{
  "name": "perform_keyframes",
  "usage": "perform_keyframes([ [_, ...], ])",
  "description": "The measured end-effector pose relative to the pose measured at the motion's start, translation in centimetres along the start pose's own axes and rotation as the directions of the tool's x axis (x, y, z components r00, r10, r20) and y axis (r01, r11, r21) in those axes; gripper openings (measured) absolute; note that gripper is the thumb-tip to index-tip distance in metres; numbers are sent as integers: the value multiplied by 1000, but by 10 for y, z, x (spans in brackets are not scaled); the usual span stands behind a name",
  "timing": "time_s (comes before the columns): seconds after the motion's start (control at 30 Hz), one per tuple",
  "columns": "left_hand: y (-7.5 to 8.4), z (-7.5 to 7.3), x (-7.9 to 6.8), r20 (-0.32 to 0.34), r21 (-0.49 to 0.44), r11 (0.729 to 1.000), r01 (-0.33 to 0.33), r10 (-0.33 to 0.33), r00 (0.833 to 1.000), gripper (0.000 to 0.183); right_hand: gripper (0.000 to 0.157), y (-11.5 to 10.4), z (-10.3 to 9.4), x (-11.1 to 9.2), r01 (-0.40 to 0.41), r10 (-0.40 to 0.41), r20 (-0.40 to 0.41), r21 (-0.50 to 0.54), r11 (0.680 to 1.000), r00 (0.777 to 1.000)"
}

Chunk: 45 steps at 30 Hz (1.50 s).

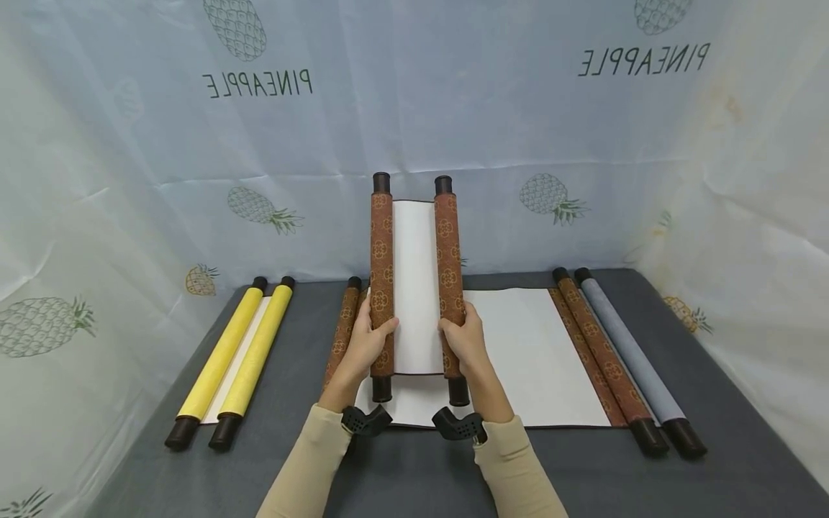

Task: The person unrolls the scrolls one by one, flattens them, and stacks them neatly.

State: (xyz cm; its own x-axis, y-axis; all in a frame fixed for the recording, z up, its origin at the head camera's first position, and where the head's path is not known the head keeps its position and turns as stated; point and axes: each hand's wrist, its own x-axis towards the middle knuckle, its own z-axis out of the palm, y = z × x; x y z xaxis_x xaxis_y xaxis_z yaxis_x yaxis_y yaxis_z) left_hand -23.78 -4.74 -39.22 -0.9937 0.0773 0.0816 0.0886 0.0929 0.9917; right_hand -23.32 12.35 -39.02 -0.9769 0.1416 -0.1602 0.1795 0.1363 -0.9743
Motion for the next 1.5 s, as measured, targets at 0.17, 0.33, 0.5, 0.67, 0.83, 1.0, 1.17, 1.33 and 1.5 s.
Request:
perform_keyframes([
  [0.17, -1, 2, 1, -41, -17, 1000, 12, -13, 999, 76, 60, 1, 1, 0, 5, -5, -22, -7, 1000, 1000],
  [0.33, -2, 5, 0, -115, 41, 999, -22, 27, 993, 74, 58, 2, 1, 0, 23, -24, -36, -30, 999, 999],
  [0.5, -2, 5, -1, -148, 93, 994, -54, 67, 987, 76, 68, 2, -1, 1, 27, -28, -37, -42, 999, 999],
  [0.67, -1, 3, 0, -174, 113, 992, -54, 73, 982, 83, 72, 2, -5, 3, 20, -22, -36, -53, 998, 999],
  [0.83, -1, 1, 0, -195, 136, 990, -41, 67, 979, 88, 66, 2, -8, 6, 8, -10, -32, -61, 998, 999],
  [1.0, -1, -3, 1, -185, 148, 989, -26, 53, 981, 92, 64, 2, -13, 7, 21, -23, -40, -61, 998, 999],
  [1.17, -2, -6, 2, -179, 140, 990, -20, 45, 983, 90, 60, 2, -17, 7, 24, -28, -57, -59, 998, 998],
  [1.33, -4, -8, 1, -167, 153, 988, -10, 36, 985, 93, 58, 2, -19, 6, 16, -20, -60, -61, 998, 998],
  [1.5, -6, -8, 1, -155, 149, 989, -18, 42, 987, 93, 57, 4, -20, 5, 18, -24, -81, -72, 997, 996],
])
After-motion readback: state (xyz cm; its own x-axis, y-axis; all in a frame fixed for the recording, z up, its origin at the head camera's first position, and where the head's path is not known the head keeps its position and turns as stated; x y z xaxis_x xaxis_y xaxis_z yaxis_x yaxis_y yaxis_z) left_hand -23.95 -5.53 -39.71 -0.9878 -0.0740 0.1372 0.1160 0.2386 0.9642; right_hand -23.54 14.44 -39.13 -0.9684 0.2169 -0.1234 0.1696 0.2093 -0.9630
